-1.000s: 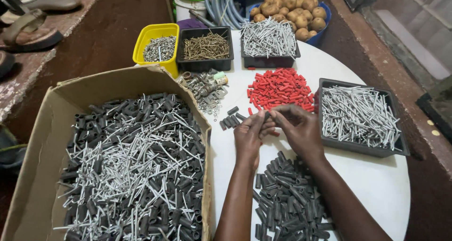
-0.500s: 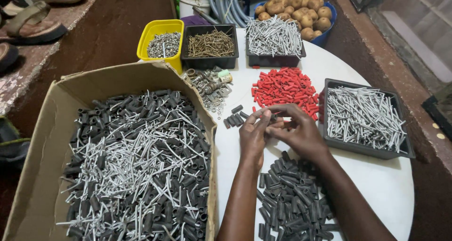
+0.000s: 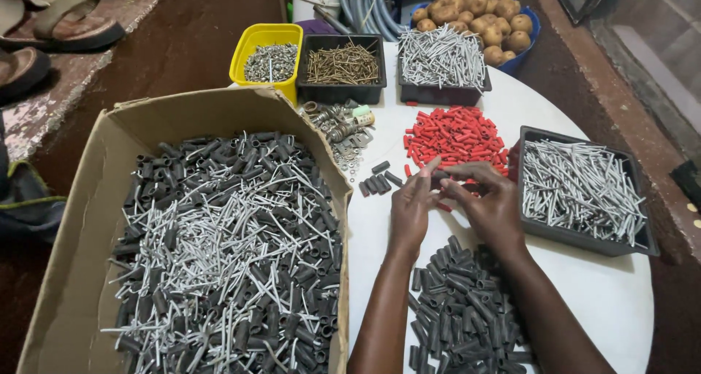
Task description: The person assembles wall anchors by inserting metal nails into black plastic sleeves. They pick up a nail and a sleeve, fit them together, and place the completed fastener into a cardboard box. The person repeats this process continuously, sorting through piles of red and black sleeves and nails on a white table.
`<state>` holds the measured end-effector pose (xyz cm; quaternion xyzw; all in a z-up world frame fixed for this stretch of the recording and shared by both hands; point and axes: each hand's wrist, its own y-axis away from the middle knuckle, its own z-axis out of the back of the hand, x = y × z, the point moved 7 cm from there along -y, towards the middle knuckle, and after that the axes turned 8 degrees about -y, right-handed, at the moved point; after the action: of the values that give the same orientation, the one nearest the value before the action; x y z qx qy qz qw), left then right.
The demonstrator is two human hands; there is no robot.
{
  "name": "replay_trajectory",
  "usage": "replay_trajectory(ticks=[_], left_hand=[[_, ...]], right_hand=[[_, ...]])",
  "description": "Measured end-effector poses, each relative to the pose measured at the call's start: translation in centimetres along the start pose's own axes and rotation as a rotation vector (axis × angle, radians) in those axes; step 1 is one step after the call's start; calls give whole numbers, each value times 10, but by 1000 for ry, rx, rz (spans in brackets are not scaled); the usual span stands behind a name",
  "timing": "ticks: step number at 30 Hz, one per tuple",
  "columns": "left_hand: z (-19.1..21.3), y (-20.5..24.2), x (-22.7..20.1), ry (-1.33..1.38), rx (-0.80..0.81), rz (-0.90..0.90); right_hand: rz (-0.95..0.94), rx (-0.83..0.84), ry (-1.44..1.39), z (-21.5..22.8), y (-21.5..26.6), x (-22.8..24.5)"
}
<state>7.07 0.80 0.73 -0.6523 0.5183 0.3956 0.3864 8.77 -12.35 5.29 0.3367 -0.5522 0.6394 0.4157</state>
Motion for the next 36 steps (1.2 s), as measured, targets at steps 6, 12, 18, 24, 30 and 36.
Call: replay_trajectory(ticks=[6, 12, 18, 24, 30, 36], left_hand=[[-4, 16, -28, -80, -34, -12], [12, 9, -16, -562, -202, -237], [1, 8, -21, -546, -120, -268], [-4, 2, 8, -60, -26, 82], [0, -4, 35, 57, -12, 131], [16, 1, 10, 66, -197, 29]], right_hand=[[-180, -10, -191, -11, 7, 17], [-657, -5, -625, -19, 10, -47], [-649, 4, -432, -6, 7, -36], [-233, 37, -186, 0, -1, -5], [-143, 20, -170, 9, -6, -6], [-318, -24, -355, 21, -3, -9]])
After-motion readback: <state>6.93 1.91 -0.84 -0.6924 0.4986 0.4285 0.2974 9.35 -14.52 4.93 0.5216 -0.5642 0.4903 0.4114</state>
